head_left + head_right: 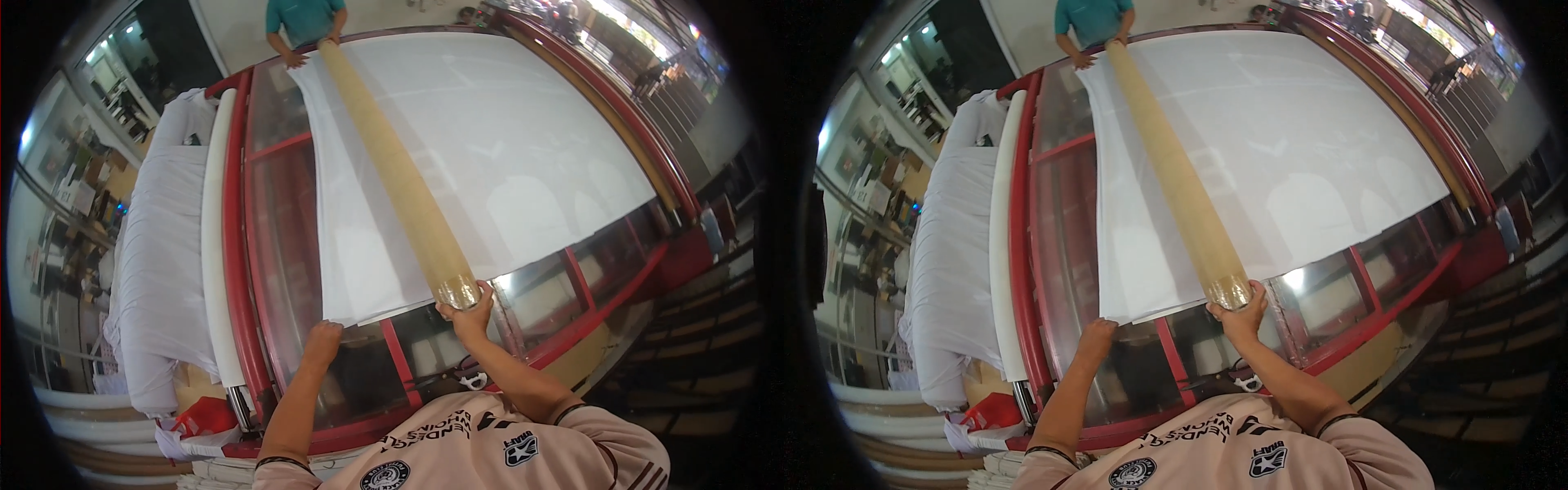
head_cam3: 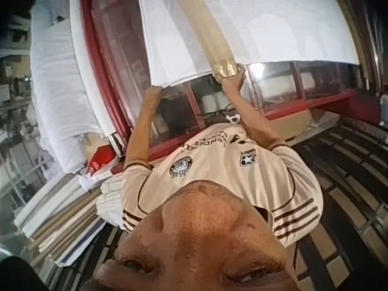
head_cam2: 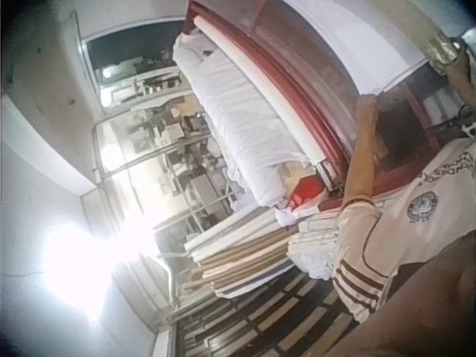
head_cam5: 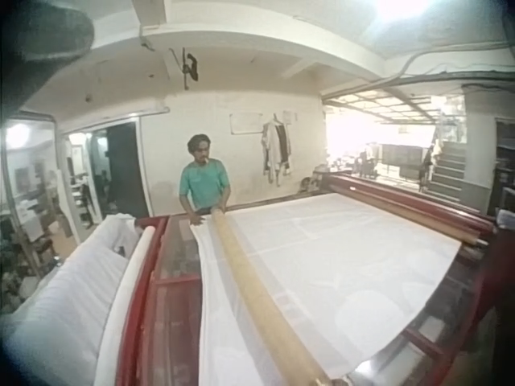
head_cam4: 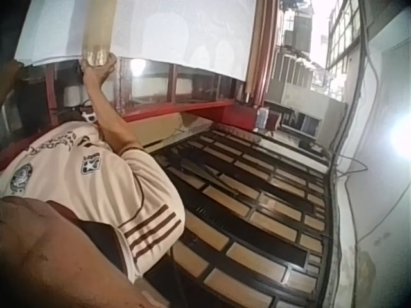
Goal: Aligning fabric on a large heat press or lamination machine and operating the rollers.
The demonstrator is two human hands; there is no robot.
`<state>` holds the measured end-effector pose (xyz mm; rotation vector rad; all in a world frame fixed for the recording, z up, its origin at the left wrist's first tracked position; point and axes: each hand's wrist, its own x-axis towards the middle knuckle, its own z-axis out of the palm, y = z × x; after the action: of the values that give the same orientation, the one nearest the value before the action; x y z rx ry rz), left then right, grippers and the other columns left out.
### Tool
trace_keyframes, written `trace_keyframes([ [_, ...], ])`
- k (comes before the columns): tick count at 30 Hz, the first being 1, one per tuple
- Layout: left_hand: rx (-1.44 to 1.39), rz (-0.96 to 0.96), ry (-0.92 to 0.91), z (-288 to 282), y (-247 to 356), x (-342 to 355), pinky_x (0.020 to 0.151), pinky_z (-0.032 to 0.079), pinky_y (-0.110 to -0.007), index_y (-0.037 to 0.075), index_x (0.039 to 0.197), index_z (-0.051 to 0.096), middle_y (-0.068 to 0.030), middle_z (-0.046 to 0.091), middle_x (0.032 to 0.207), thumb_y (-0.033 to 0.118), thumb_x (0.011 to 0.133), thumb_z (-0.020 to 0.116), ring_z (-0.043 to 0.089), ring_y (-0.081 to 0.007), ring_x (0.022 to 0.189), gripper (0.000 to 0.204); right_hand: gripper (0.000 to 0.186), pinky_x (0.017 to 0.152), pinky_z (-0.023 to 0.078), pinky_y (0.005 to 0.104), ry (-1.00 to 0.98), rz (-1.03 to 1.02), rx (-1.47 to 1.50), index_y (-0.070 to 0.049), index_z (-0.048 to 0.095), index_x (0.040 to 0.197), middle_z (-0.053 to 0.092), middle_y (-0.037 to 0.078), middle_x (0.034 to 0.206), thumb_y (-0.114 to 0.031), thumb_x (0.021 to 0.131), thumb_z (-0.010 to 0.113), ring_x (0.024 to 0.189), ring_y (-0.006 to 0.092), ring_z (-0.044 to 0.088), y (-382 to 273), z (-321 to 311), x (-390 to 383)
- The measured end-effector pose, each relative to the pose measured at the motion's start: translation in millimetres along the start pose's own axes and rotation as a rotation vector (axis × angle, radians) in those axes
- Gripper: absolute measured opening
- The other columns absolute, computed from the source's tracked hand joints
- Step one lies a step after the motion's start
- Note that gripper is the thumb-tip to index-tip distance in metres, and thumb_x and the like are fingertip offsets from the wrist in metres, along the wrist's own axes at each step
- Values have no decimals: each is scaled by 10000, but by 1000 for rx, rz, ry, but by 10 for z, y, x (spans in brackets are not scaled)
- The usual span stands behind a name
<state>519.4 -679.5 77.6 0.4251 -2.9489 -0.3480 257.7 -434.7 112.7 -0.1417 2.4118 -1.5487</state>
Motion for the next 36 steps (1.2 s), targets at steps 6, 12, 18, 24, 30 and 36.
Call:
trace_keyframes([
  [6, 2, -31, 26, 231, 36, -65, 817, 571, -436, 34, 814, 643, -155, 691, 810, 4, 802, 597, 680, -337, 879, 56, 1021, 1064, 424, 464, 27, -76, -200, -111, 349, 1399, 386, 203, 1314, -204, 591, 966, 1224, 374, 453, -141, -35, -126],
  [12, -23, -63, -23, 119, 214, 101, 884, 563, -437, 16, 894, 671, -176, 699, 853, -10, 820, 578, 684, -354, 905, 122, 1014, 1064, 426, 466, 65, -183, -284, -99, 340, 1413, 380, 211, 1321, -205, 616, 957, 1239, 380, 444, 76, -67, -62],
  [18, -92, -49, 15, 255, 154, -12, 1025, 516, -466, 0, 1017, 703, -194, 713, 945, 4, 834, 591, 672, -370, 990, 214, 981, 1120, 398, 470, -175, -227, -321, -85, 317, 1482, 379, 246, 1426, -353, 736, 894, 1340, 413, 422, 48, -331, -78],
  [24, -47, -141, 57, 290, 415, 47, 1008, 507, -476, 7, 1024, 709, -183, 715, 937, 103, 896, 638, 664, -379, 942, 175, 933, 1120, 397, 484, -211, -292, -317, -69, 357, 1477, 427, 246, 1434, -359, 758, 876, 1346, 406, 431, 137, -462, -6],
  [30, 131, -178, 203, 78, 882, 449, 813, 494, -474, 40, 928, 748, -91, 732, 914, 209, 904, 686, 640, -318, 835, 182, 913, 1092, 410, 497, -218, -424, -345, -32, 334, 1461, 437, 242, 1398, -349, 781, 854, 1313, 418, 440, 234, -622, 150],
  [36, 34, -79, 97, 472, 1369, 818, 1199, 288, -547, 28, 1482, 467, -191, 453, 1535, 407, 957, 645, 340, -401, 1472, 671, 925, 1089, 412, 495, -275, -359, -426, -34, 323, 1462, 434, 253, 1390, -348, 774, 854, 1312, 422, 442, 81, -557, 149],
])
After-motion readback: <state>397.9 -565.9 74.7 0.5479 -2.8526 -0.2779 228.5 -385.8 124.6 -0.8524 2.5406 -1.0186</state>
